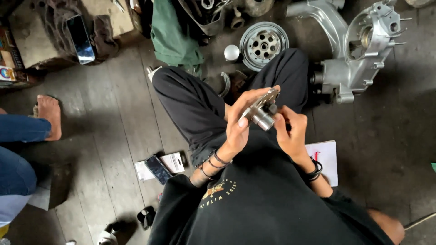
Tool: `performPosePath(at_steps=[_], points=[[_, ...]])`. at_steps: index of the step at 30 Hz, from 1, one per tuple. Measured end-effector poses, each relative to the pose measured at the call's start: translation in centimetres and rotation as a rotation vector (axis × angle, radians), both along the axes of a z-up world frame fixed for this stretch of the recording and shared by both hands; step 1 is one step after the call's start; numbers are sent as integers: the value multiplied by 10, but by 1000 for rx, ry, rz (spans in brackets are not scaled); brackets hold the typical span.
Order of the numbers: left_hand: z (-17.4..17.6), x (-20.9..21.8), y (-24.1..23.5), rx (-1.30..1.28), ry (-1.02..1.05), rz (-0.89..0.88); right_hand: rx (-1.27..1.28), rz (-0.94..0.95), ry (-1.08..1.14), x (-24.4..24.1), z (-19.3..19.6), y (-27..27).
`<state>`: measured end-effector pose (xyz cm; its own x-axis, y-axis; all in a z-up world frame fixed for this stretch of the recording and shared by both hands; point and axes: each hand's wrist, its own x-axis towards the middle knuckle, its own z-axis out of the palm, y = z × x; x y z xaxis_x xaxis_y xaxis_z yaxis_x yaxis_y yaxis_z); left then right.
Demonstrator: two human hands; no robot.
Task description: Assembling and inspecting motorcycle engine components, specifically a gear and shaft assembly.
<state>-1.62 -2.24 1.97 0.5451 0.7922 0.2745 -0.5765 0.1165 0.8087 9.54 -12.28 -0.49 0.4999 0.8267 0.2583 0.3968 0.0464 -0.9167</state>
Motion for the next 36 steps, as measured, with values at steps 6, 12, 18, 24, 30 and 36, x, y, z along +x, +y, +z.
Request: performPosePath(at_steps=[6, 12, 18, 24, 30, 36], points=[[3, 0, -3, -27, -20, -24, -20, -80, -10, 3, 4, 1], [-1, -10, -8, -39, -11, -13, -17, -48, -13, -2, -7, -5], [-11, -10, -14, 19, 24, -26, -23, -22, 39, -13, -9, -18], [-14, -3, -26, 13, 41, -67, 25, -120, 63, 5, -17, -25], [-24, -4, -30, -98, 38, -81, -5, -27, 123, -11, -16, -32], [-31, -7, -34, 14, 101, -70, 8, -86, 175, -2, -16, -28]])
